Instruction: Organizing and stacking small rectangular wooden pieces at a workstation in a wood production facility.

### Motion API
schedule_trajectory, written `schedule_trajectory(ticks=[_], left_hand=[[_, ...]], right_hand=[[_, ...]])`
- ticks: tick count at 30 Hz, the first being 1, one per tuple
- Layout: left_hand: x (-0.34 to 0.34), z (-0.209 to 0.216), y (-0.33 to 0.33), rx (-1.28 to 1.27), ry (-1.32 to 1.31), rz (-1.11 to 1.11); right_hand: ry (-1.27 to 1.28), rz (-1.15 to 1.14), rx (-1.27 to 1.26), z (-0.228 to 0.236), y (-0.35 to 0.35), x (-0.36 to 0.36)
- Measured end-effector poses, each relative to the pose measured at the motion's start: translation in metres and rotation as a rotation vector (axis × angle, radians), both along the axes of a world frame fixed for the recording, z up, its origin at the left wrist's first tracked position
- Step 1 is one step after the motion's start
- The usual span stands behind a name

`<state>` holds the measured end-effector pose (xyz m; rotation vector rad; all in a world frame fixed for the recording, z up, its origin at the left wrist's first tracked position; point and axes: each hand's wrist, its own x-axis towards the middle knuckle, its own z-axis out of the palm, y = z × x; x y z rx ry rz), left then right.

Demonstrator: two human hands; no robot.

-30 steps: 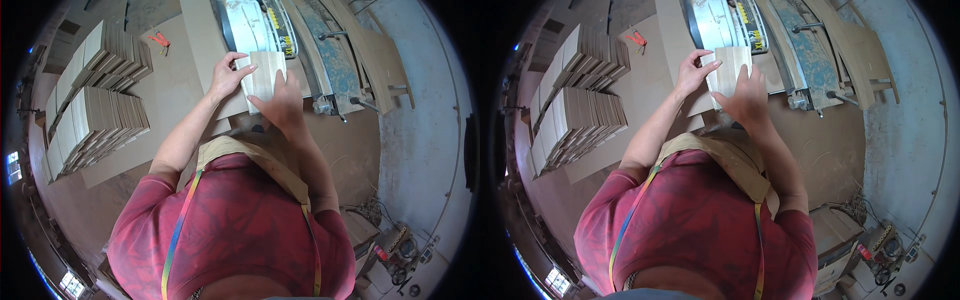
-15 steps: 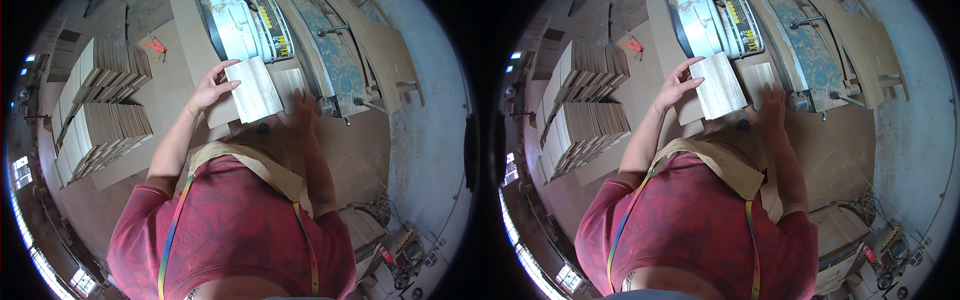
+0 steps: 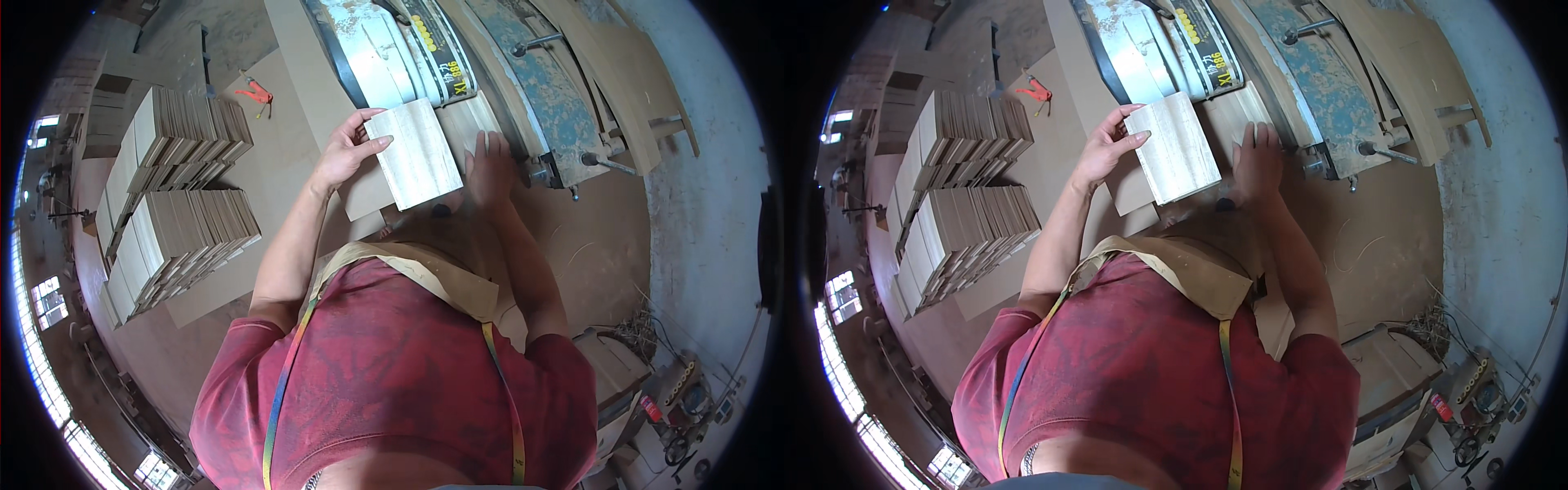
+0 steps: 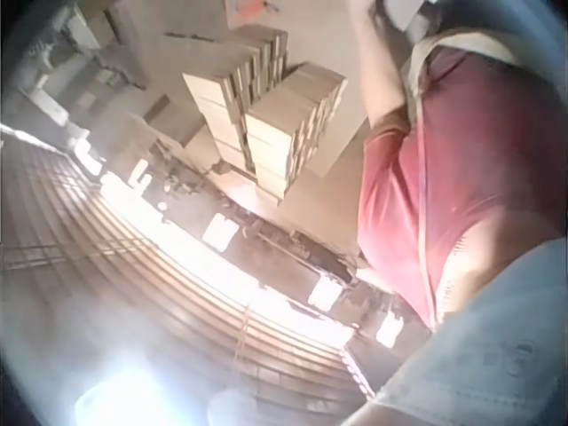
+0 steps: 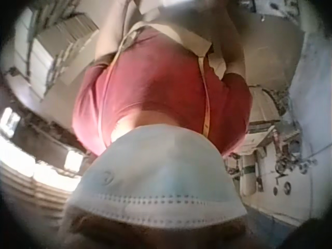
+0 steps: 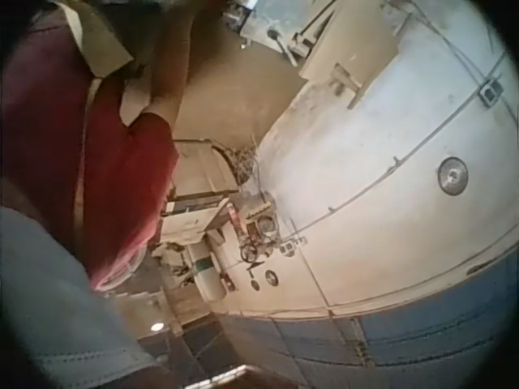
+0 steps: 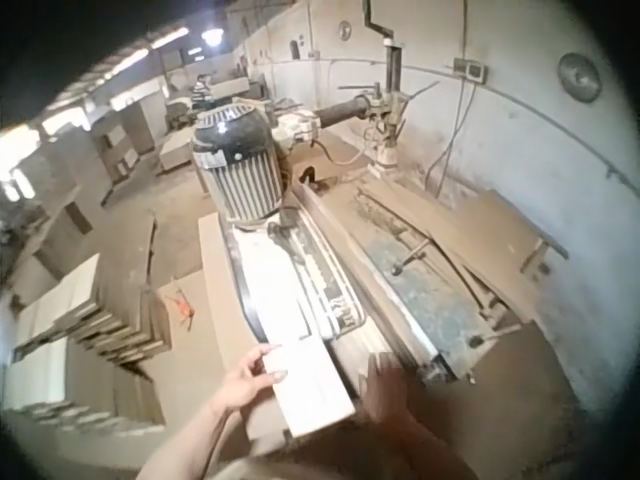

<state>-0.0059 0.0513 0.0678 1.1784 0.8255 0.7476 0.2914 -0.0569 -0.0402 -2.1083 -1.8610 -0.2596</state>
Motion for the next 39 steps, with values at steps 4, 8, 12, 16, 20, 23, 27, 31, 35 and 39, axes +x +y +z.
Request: schedule_trajectory(ticks=[4,8,12,16,20,23,27,31,35,39], left_hand=[[0.005,0.001,-0.001,-0.04,-0.026,0.039],[0.011,0.001,-0.007,-0.033,-0.015,0.132],[0.019,-0.003,-0.015,-0.029,0.01,0.226],[0.023,-0.005,-0.011,0.058,0.025,0.265],[0.022,-0.005,-0.011,0.05,0.079,0.267],[0.017,-0.004,-0.013,0.035,-0.012,0.221],[0.01,-0.002,-0.011,0.015,-0.095,0.134],[0.006,-0.001,-0.006,-0.018,-0.106,0.064],[0.011,-0.005,-0.007,-0.007,0.017,0.116],[0.021,-0.01,-0.01,-0.043,0.006,0.228]], right_hand=[[0.074,0.131,0.181,0.002,0.05,0.004],[0.496,0.168,0.124,0.057,0.047,-0.001],[0.597,0.376,0.144,0.132,0.013,-0.039],[0.263,0.195,-0.033,0.16,-0.01,-0.093],[0.4,0.217,0.021,0.15,-0.029,-0.047],[0.411,0.135,-0.094,0.117,-0.041,0.001],[0.382,0.041,-0.118,0.057,-0.043,0.014],[0.21,0.093,0.086,0.001,-0.022,0.007],[0.007,0.105,0.156,-0.035,0.012,0.008],[0.134,0.234,0.162,-0.009,0.069,0.021]])
